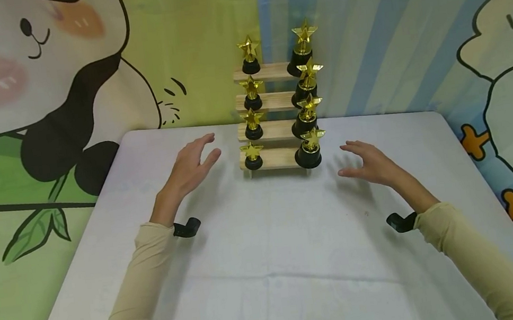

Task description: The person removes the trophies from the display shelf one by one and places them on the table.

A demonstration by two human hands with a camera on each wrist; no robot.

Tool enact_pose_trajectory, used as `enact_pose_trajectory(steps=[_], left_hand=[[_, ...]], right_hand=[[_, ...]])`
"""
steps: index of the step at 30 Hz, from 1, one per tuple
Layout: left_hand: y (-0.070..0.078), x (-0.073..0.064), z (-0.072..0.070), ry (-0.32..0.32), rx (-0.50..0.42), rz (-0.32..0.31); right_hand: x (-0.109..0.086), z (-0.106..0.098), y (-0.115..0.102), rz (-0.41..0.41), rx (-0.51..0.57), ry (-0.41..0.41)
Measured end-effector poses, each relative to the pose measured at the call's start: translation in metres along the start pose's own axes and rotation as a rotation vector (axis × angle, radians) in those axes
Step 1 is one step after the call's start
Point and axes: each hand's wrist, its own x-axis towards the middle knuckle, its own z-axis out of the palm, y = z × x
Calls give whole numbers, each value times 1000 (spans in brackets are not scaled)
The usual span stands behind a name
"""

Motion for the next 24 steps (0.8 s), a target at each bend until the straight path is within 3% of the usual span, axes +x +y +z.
enact_pose_trajectory(steps=[14, 24], left_hand=[[15, 7, 26, 0, -131, 38], [24, 13, 32, 35, -175, 68]], right_hand=[[25, 31, -12, -33, 136, 3], [40, 41, -15, -22, 222, 3]])
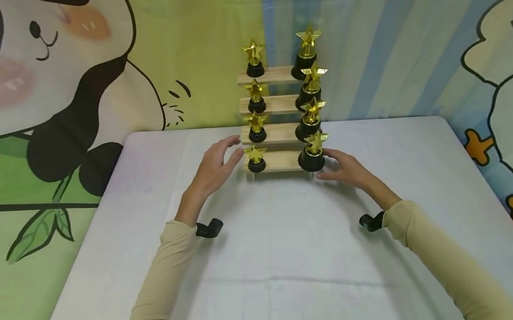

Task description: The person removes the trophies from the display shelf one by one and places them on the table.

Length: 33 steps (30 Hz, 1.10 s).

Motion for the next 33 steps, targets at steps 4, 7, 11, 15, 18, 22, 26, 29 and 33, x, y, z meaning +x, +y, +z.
enact_pose_trajectory(steps=[4, 7, 11, 15, 18, 22, 26, 29, 33], left_hand=[[1, 1, 1, 4, -17, 7], [2, 1, 3, 3, -26, 13], [4, 1, 4, -1, -38, 17], [5, 3, 7, -5, -37, 29], [5, 4, 10, -3, -39, 52], [6, 5, 14, -11, -51, 77], [7, 6, 15, -25, -74, 86], [8, 8, 16, -30, -88, 90], [9, 9, 18, -40, -92, 84]], right_hand=[[3, 1, 0, 6, 18, 0], [4, 0, 0, 0, 31, 5], [5, -2, 0, -1, 55, 4], [6, -3, 2, -13, 81, 0], [6, -2, 3, -36, 109, 2], [7, 0, 5, -47, 121, 3], [7, 0, 4, -39, 122, 2], [6, 0, 4, -36, 126, 5], [7, 0, 5, -36, 127, 4]])
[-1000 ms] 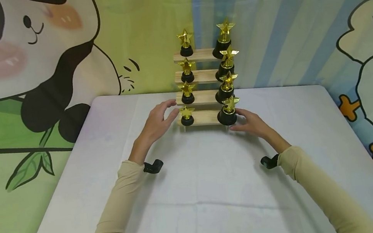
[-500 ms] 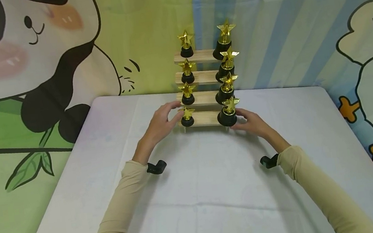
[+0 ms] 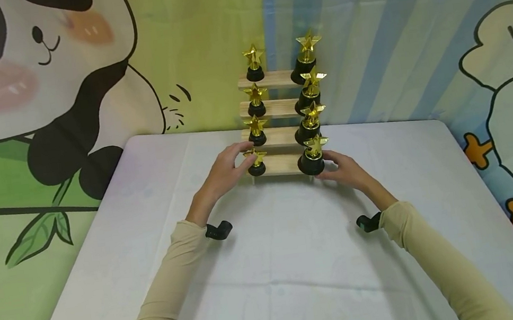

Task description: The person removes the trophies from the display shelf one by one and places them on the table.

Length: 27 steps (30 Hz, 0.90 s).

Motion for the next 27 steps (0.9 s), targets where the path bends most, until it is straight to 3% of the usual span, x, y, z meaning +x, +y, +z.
enact_pose_trajectory(steps=[7, 14, 27], left_hand=[[-1, 3, 4, -10, 12, -6], [-4, 2, 8, -24, -4, -2], [-9, 4, 20, -23, 4, -3]], right_hand=[[2, 1, 0, -14, 3, -3], [0, 2, 1, -4, 100, 2], [-1, 2, 2, -9, 85, -4]])
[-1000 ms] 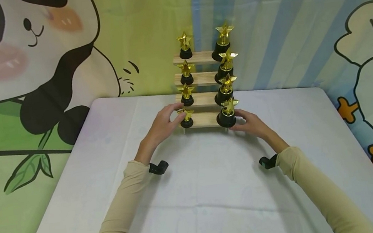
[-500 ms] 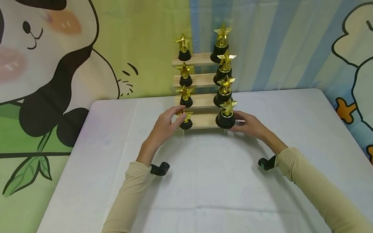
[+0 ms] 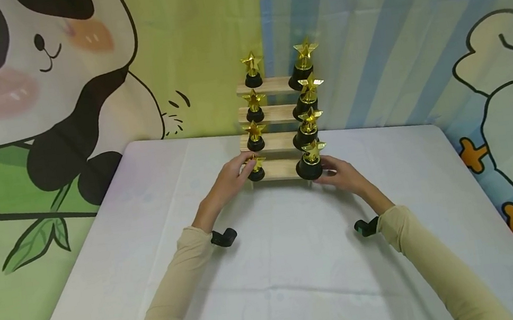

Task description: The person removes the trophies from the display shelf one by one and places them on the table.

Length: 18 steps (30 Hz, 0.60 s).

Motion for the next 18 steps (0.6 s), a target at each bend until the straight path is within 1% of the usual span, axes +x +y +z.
enact_pose_trajectory(steps=[8, 18], left_hand=[[0, -1, 2, -2, 9, 4], [1, -3, 2, -3, 2, 0]], right_hand=[[0, 1, 1, -3, -33, 2], [-1, 1, -1, -4, -37, 2]])
